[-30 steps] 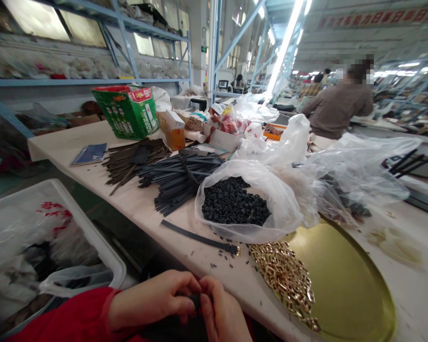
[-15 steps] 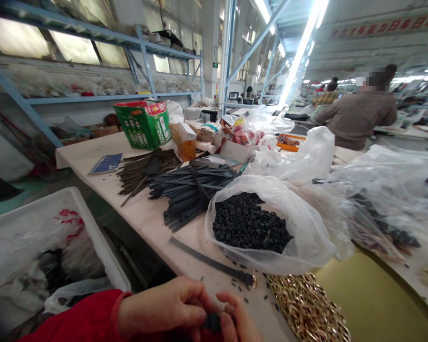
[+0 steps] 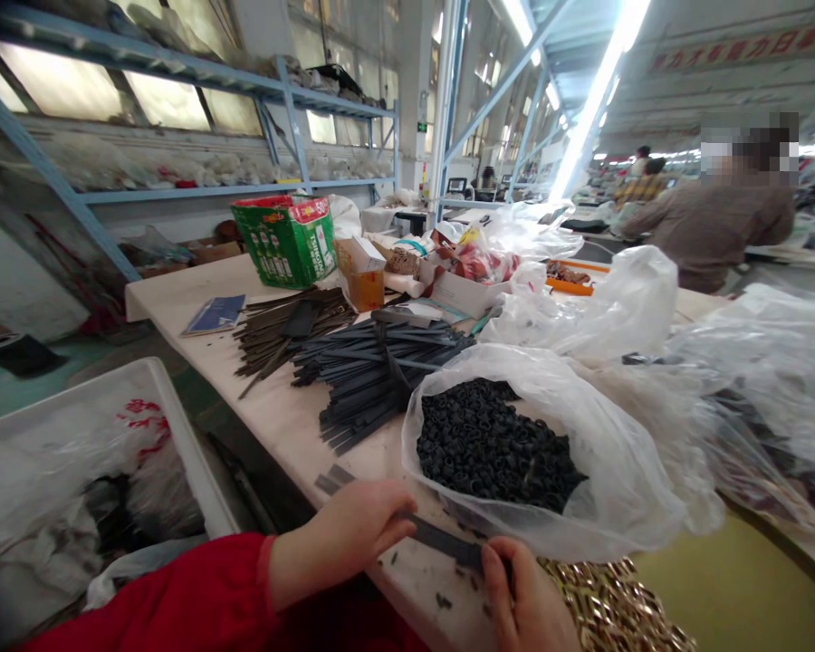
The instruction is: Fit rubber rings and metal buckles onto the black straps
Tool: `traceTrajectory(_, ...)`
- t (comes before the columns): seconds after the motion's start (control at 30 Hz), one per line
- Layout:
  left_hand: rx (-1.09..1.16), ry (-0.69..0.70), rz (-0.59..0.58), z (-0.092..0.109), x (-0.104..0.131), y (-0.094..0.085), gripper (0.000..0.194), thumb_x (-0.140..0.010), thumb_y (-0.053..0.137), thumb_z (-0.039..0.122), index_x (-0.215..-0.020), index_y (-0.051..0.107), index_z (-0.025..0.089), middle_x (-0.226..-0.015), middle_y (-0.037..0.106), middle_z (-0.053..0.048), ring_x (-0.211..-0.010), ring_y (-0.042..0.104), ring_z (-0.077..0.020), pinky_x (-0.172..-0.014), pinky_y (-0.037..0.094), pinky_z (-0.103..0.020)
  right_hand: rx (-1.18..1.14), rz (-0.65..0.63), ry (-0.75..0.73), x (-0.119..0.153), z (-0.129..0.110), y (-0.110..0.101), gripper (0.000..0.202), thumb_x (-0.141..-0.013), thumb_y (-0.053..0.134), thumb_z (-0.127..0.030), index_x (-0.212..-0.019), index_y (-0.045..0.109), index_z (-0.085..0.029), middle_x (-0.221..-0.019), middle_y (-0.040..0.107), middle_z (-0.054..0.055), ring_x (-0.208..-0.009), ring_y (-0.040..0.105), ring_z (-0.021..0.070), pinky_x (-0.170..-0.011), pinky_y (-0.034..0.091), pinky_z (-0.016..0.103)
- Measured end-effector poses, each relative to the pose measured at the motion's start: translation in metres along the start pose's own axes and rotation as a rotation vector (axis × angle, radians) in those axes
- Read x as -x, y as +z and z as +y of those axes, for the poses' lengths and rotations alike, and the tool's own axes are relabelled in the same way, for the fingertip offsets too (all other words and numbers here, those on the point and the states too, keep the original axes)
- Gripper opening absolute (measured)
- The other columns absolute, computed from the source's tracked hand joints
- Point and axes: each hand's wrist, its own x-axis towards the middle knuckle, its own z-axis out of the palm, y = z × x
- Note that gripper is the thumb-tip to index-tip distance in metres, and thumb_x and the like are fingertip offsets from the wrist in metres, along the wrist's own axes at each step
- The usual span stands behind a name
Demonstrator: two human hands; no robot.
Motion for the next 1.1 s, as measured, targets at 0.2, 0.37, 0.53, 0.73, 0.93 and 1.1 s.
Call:
traceTrajectory(0.2, -0.249, 0.029, 0.098, -0.030, -0.040, 0.022, 0.019, -0.086, 0.051, 0.034, -0.078, 0.061, 0.020, -0.083, 0.061, -0.001, -0.083, 0.057, -0.0174, -0.075, 0.041, -0.027, 0.498, 0.246, -0.376, -0.013, 0.025, 0.024, 0.042, -0.091, 0.029, -0.044, -0.092, 0.060, -0.016, -0.085, 0.070, 0.011, -0.075, 0.066, 0.0235, -0.065, 0.050, 0.034)
traceTrajectory(0.37, -0.340, -0.287, 0.262, -0.065, -0.049, -0.009, 0.015, -0.085, 0.048, 0.019, -0.094, 0.056, 0.011, -0.095, 0.055, -0.014, -0.091, 0.054, -0.0271, -0.077, 0.041, -0.039, 0.612, 0.311, -0.383, -0.008, 0.021, 0.031, 0.042, -0.090, 0.031, -0.044, -0.099, 0.060, -0.015, -0.094, 0.068, 0.013, -0.079, 0.063, 0.0261, -0.069, 0.047, 0.038)
traceTrajectory(0.53, -0.239, -0.368, 0.283, -0.076, -0.046, -0.030, 0.007, -0.078, 0.050, 0.014, -0.082, 0.056, 0.012, -0.092, 0.056, -0.013, -0.095, 0.053, -0.0272, -0.083, 0.039, -0.040, 0.585, 0.378, -0.344, -0.007, 0.010, 0.026, 0.047, -0.090, 0.030, -0.048, -0.097, 0.062, -0.013, -0.095, 0.067, 0.014, -0.084, 0.060, 0.0274, -0.075, 0.044, 0.041)
traceTrajectory(0.73, 0.105, -0.427, 0.240, -0.047, 0.002, -0.050, 0.011, -0.078, 0.041, 0.019, -0.076, 0.051, 0.016, -0.074, 0.057, -0.004, -0.074, 0.056, -0.0173, -0.067, 0.044, -0.027, 0.378, 0.436, -0.319, 0.013, -0.010, 0.013, 0.035, -0.085, 0.046, -0.041, -0.101, 0.062, -0.015, -0.103, 0.065, 0.016, -0.095, 0.058, 0.0308, -0.084, 0.040, 0.046)
traceTrajectory(0.93, 0.835, -0.343, -0.102, 0.014, 0.074, 0.011, 0.010, -0.068, 0.043, 0.016, -0.078, 0.046, 0.017, -0.059, 0.050, 0.005, -0.049, 0.048, -0.0089, -0.047, 0.038, -0.018, -0.592, -0.165, 0.102, 0.035, -0.069, 0.028, 0.042, -0.084, 0.041, -0.054, -0.079, 0.065, -0.020, -0.070, 0.066, 0.003, -0.069, 0.061, 0.0194, -0.063, 0.048, 0.029)
traceTrajectory(1.1, 0.959, -0.196, -0.142, 0.025, 0.091, 0.034, 0.012, -0.071, 0.052, 0.021, -0.081, 0.055, 0.014, -0.077, 0.058, 0.001, -0.069, 0.050, -0.0115, -0.060, 0.038, -0.020, -1.039, -0.362, 0.300, 0.046, -0.083, 0.042, 0.036, -0.068, 0.063, -0.055, -0.078, 0.065, -0.021, -0.070, 0.067, 0.000, -0.072, 0.062, 0.0194, -0.068, 0.049, 0.029)
